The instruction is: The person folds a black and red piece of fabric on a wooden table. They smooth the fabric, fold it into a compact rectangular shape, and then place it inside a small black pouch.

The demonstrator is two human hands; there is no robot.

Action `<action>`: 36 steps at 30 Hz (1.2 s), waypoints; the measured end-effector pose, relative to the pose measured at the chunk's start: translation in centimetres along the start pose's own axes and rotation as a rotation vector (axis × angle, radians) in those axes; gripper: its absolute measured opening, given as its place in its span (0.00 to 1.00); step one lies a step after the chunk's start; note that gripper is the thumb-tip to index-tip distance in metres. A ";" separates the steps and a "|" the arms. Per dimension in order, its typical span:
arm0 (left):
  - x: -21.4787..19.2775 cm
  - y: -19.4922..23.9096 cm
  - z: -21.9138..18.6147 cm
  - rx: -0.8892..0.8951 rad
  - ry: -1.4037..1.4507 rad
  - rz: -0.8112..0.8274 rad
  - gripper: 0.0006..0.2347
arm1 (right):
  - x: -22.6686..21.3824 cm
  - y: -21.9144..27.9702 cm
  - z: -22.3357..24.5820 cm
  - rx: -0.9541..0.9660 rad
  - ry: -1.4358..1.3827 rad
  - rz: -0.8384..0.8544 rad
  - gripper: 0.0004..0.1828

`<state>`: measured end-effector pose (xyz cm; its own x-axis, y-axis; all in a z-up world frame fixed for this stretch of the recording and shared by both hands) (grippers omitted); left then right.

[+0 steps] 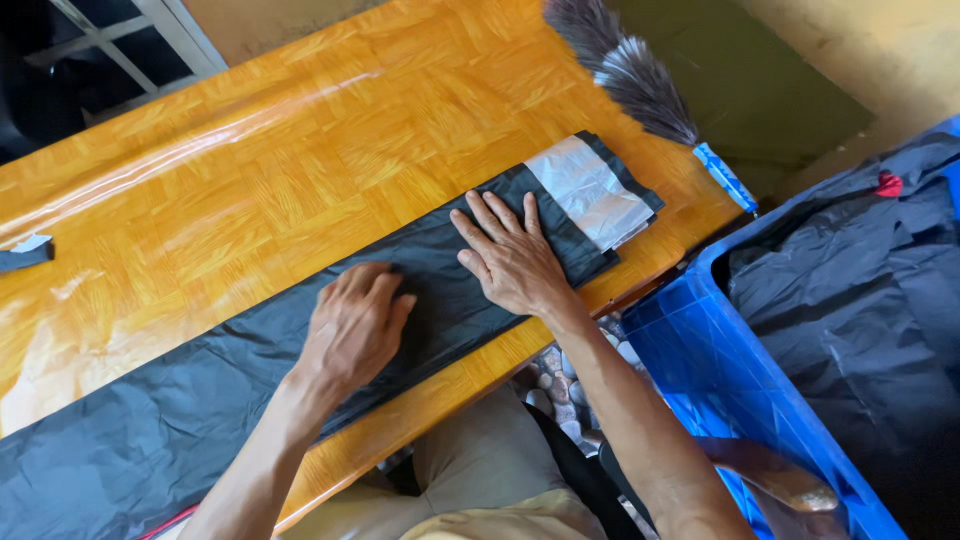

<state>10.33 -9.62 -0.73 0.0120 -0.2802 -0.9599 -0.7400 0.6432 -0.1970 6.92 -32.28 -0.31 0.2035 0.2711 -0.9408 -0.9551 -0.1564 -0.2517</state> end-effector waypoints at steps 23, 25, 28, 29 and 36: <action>3.8 -12.6 -11.1 0.200 0.452 -0.024 0.29 | -3.9 12.7 -9.1 1.072 -0.270 -0.303 0.55; 3.2 -12.6 -11.4 0.202 0.438 -0.028 0.31 | -2.8 12.0 -9.9 1.063 -0.212 -0.257 0.55; 2.8 -12.1 -11.5 0.166 0.343 -0.002 0.30 | -3.9 10.2 -8.4 1.013 -0.096 -0.224 0.55; 3.1 -12.3 -11.5 0.157 0.301 0.011 0.31 | -4.8 9.6 -7.5 1.007 -0.178 -0.180 0.50; 3.7 -12.7 -11.3 0.111 0.312 0.069 0.36 | -4.5 8.0 -7.5 0.966 -0.386 -0.165 0.39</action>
<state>12.14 -26.87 0.48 -0.2546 -0.4267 -0.8678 -0.6539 0.7371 -0.1706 -0.06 -41.83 0.16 0.4264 0.5310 -0.7323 -0.7222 0.6873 0.0778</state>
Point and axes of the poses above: each hand's wrist, its own y-axis away from the middle knuckle, its own x-axis out of the palm, z = x × y, the point moved 4 cm from there along -y, towards the middle knuckle, and after that the axes turned 2 degrees about y, right-handed, at the moved point
